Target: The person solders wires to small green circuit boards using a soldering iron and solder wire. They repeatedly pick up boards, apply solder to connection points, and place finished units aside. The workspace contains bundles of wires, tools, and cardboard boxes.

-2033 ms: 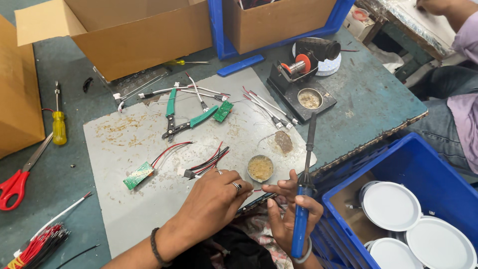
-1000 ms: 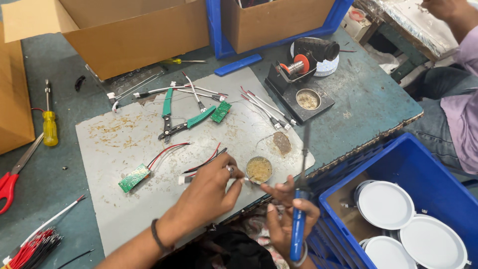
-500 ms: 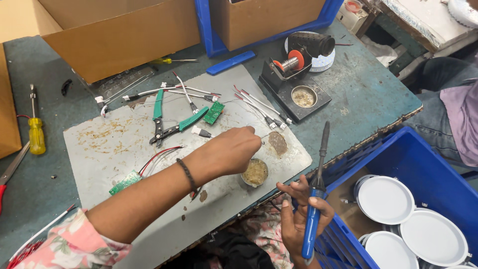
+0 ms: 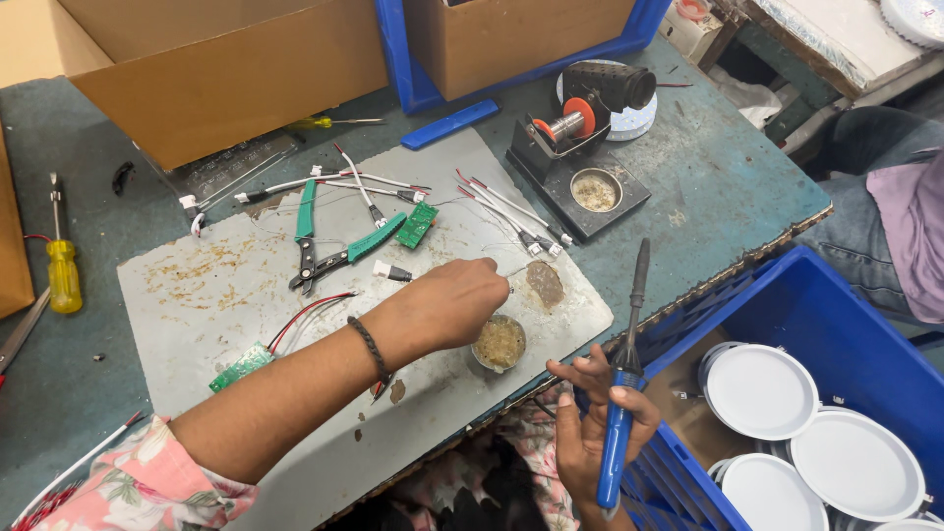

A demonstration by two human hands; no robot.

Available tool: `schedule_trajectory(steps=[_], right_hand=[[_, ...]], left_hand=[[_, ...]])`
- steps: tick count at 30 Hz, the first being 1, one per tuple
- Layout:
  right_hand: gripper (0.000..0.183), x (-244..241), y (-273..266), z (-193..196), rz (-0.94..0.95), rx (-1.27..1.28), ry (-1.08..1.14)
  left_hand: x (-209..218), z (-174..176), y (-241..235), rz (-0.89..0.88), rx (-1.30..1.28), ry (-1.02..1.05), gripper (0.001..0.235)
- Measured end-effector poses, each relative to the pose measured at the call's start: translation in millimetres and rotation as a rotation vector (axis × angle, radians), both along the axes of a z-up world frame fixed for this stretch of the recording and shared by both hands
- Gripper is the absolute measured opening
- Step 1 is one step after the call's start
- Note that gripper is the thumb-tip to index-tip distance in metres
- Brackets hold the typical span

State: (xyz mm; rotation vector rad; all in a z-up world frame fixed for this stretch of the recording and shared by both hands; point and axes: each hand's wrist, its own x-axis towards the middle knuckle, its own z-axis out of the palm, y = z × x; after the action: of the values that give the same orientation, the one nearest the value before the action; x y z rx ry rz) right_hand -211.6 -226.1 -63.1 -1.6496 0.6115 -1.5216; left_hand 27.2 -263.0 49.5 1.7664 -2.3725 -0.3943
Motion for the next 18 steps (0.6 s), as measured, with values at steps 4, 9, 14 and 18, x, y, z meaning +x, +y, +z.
schedule_trajectory(steps=[4, 9, 14, 18], right_hand=[[0.065, -1.2, 0.3, -3.6, 0.012, 0.041, -0.021], [0.063, -1.6, 0.3, -6.7, 0.026, 0.075, -0.041], [0.062, -1.1, -0.9, -8.2, 0.02, 0.081, -0.045], [0.063, -1.2, -1.4, -9.1, 0.017, 0.068, -0.028]], left_hand=[[-0.9, -0.6, -0.7, -0.005, -0.004, 0.003, 0.012], [-2.8, -1.7, -1.2, -0.021, -0.037, 0.017, 0.011], [-4.8, -2.3, -3.3, -0.031, -0.061, 0.015, 0.01], [-5.9, -1.5, -3.3, -0.042, -0.089, 0.081, 0.009]])
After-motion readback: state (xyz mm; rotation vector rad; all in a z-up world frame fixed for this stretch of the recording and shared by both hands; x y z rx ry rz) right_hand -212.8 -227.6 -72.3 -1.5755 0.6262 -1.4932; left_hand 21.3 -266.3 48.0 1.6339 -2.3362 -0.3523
